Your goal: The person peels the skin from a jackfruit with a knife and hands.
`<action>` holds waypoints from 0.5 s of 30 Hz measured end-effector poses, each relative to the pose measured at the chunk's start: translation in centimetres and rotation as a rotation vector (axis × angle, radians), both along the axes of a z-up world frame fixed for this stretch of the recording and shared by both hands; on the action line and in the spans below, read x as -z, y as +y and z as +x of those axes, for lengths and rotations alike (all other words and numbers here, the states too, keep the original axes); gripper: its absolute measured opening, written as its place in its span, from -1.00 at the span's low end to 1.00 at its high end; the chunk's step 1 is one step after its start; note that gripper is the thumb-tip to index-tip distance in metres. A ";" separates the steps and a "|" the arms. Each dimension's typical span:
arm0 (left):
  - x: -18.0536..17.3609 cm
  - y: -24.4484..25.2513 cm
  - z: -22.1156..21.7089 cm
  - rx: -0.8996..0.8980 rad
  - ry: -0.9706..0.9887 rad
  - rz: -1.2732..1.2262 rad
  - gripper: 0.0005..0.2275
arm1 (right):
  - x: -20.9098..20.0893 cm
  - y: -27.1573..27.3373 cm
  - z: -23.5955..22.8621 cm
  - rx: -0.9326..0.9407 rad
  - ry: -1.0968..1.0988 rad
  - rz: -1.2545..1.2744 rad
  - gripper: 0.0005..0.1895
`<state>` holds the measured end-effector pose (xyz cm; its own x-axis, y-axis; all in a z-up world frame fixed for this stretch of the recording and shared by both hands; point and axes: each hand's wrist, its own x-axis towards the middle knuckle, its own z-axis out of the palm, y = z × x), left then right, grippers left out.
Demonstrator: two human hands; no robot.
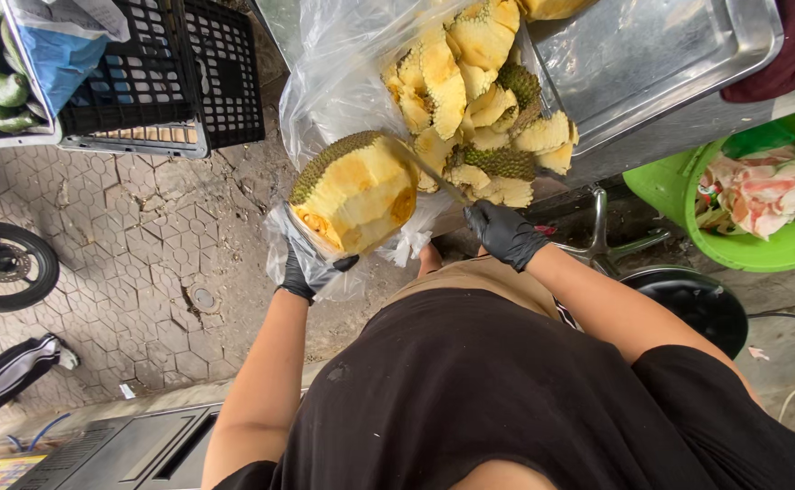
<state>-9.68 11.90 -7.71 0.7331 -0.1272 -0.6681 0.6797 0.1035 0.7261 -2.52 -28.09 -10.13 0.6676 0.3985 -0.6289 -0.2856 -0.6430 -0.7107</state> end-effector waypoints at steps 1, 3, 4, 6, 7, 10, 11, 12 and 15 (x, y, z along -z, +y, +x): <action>0.3 0.0 -0.4 0.018 -0.011 0.029 -0.13 | -0.8 0.5 0.3 0.004 0.000 0.003 -0.54; 0.4 0.0 -1.1 0.042 -0.017 0.058 -0.14 | -2.3 1.3 0.4 -0.015 -0.068 0.018 -0.55; 0.4 -0.1 -1.2 0.032 -0.062 -0.014 -0.16 | -2.8 1.4 0.9 -0.013 -0.068 0.019 -0.55; 0.2 -0.4 -1.0 0.022 -0.107 -0.085 -0.18 | -3.6 1.5 2.2 -0.069 0.111 -0.076 -0.49; 0.0 -0.6 -0.8 -0.250 0.074 -0.313 -0.22 | -3.9 1.9 2.9 -0.068 0.112 -0.075 -0.49; -0.5 -1.6 -0.1 -0.552 0.251 -0.551 -0.25 | -4.0 3.9 5.6 -0.188 0.148 -0.126 -0.43; -0.6 -1.9 0.1 -0.583 0.243 -0.561 -0.25 | -3.7 4.9 6.6 -0.216 0.180 -0.157 -0.39; -0.7 -2.2 0.3 -0.587 0.244 -0.560 -0.25 | -3.3 5.4 7.6 -0.246 0.212 -0.185 -0.34; -0.4 -2.2 1.3 -0.634 0.316 -0.629 -0.19 | -1.0 7.0 10.4 -0.269 0.107 -0.115 -0.32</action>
